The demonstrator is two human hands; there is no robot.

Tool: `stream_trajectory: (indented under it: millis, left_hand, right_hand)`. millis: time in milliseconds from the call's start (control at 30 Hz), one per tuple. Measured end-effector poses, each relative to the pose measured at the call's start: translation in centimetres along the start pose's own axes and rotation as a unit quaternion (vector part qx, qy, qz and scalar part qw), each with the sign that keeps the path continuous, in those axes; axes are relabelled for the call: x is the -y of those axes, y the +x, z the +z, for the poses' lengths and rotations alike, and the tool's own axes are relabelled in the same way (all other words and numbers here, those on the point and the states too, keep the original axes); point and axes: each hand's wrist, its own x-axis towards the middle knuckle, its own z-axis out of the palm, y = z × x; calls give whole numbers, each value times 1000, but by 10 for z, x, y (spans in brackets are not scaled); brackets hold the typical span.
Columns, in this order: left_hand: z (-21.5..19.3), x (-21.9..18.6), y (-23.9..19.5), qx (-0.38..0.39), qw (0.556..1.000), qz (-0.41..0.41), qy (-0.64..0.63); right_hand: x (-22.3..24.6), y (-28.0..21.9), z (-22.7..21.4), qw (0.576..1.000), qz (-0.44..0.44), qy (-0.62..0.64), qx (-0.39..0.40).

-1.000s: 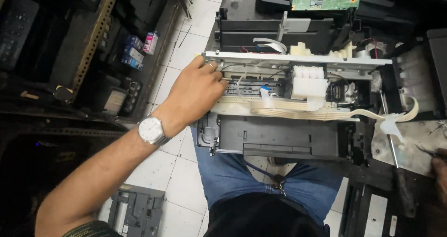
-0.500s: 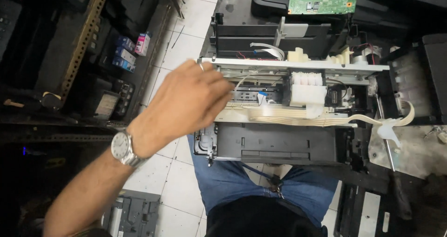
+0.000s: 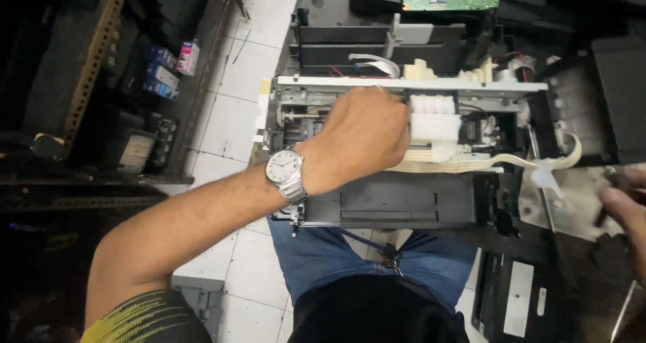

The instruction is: The person uses a screwdriver to remove screws from a disassembled printer, then uses a blue plastic tool to pry out a small black plastic piece. They manipulate internal components and ribbon cables, then wipe a white plastic part with a tissue.

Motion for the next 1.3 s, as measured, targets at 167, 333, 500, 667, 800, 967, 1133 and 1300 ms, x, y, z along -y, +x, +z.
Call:
stream_trajectory:
  millis: [167, 333, 500, 667, 800, 967, 1133, 1300]
  left_hand:
    - [-6, -4, 9, 88, 994, -52, -43]
    - [-19, -1, 14, 138, 982, -43, -120]
    - [-21, 1, 17, 169, 979, -21, -114]
    - [-30, -2, 11, 177, 975, 12, -134]
    - [-61, 15, 13, 62, 984, -55, -160]
    - [-59, 62, 13, -19, 994, 8, -105]
    - [-35, 70, 13, 48, 995, 2, -85]
    - [-24, 78, 15, 66, 991, 0, -116]
  right_hand:
    - [96, -24, 11, 997, -48, 65, 17]
    - [133, -22, 15, 997, -11, 69, 33]
    - [155, -23, 15, 998, -7, 43, 52]
    - [158, -15, 21, 993, -12, 109, 54]
    - [163, 5, 19, 984, -104, 113, 91]
    - [202, 45, 13, 982, -141, -38, 120]
    - [228, 91, 27, 957, -208, 0, 203]
    - [265, 104, 48, 967, -149, 16, 206]
